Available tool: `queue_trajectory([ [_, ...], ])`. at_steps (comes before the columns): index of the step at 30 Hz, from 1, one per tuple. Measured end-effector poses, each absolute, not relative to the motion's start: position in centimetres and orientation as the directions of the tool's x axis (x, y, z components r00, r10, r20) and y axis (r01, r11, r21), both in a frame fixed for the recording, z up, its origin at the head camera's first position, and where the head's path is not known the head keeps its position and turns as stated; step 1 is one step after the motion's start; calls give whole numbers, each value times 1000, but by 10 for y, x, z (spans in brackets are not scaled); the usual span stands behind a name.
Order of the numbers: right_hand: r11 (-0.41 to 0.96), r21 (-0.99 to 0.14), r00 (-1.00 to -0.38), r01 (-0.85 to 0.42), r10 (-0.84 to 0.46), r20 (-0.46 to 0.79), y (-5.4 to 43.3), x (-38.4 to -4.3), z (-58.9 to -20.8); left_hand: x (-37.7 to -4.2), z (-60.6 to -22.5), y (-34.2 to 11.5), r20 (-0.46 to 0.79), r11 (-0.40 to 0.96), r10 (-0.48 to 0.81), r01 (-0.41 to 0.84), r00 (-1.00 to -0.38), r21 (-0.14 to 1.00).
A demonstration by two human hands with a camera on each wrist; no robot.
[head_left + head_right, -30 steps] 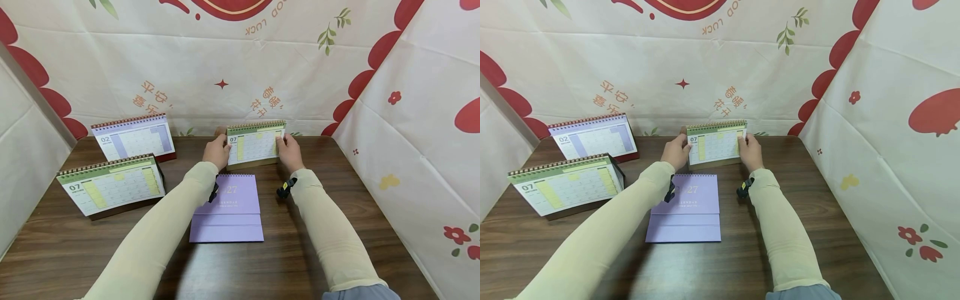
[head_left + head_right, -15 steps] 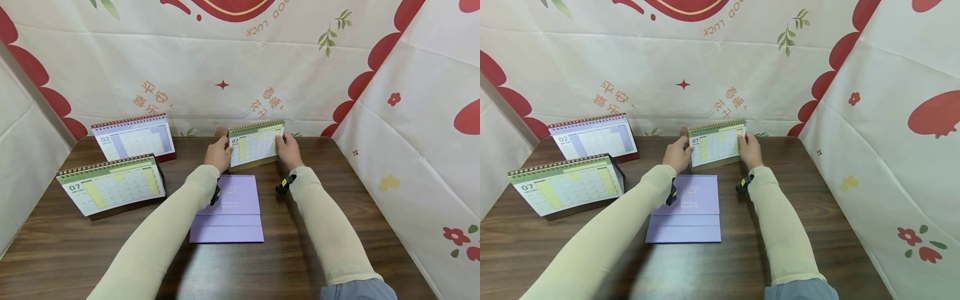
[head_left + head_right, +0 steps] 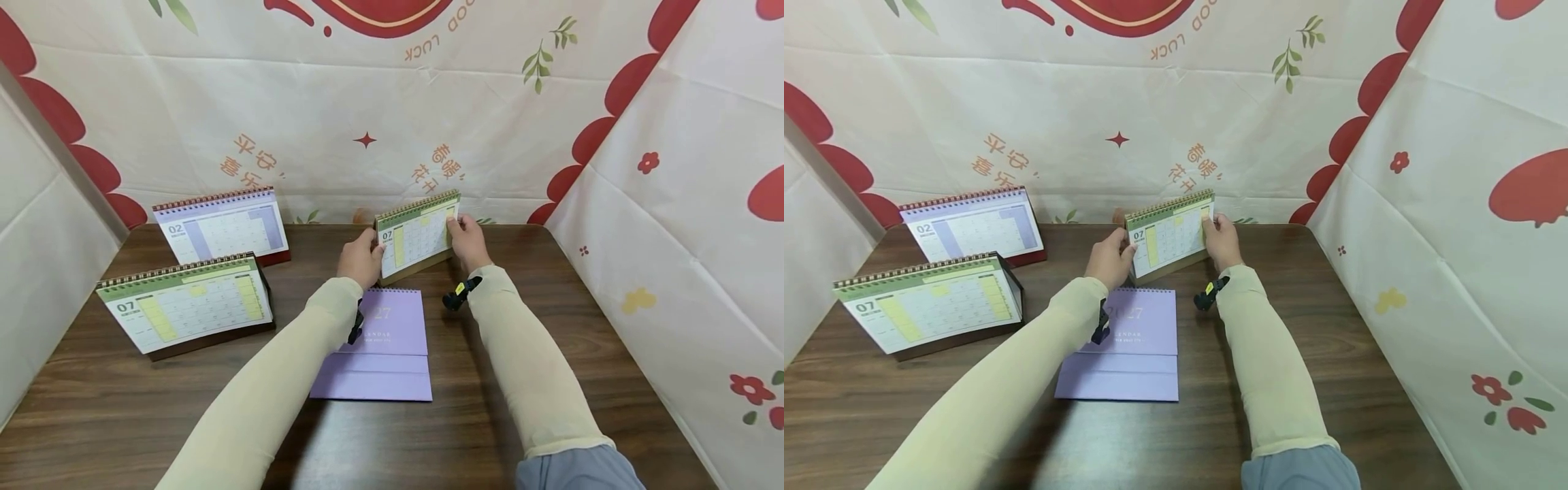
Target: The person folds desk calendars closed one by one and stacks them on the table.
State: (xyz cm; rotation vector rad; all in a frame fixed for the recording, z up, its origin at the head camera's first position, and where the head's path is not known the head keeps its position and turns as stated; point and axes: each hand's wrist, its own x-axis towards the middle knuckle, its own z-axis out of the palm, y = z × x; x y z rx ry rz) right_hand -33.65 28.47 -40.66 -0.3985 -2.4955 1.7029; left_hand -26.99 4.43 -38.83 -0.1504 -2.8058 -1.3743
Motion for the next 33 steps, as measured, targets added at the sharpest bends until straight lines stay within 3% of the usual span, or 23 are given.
queue_trajectory([
  [11, 329, -929, -968, 169, 231, -94, 285, -344, -404, -263, -392, 47, 108, 604, 78, 133, -991, 786],
  [21, 426, -890, -979, 166, 177, -98, 284, -349, -395, -259, -393, 48, 116, 598, 81, 142, -990, 788],
  [28, 201, -956, -969, 214, 165, -182, 284, -352, -398, -258, -394, 48, 114, 610, 86, 143, -990, 779],
  [33, 135, -969, -970, 206, 159, -184, 283, -354, -400, -256, -393, 47, 126, 615, 91, 155, -988, 773],
])
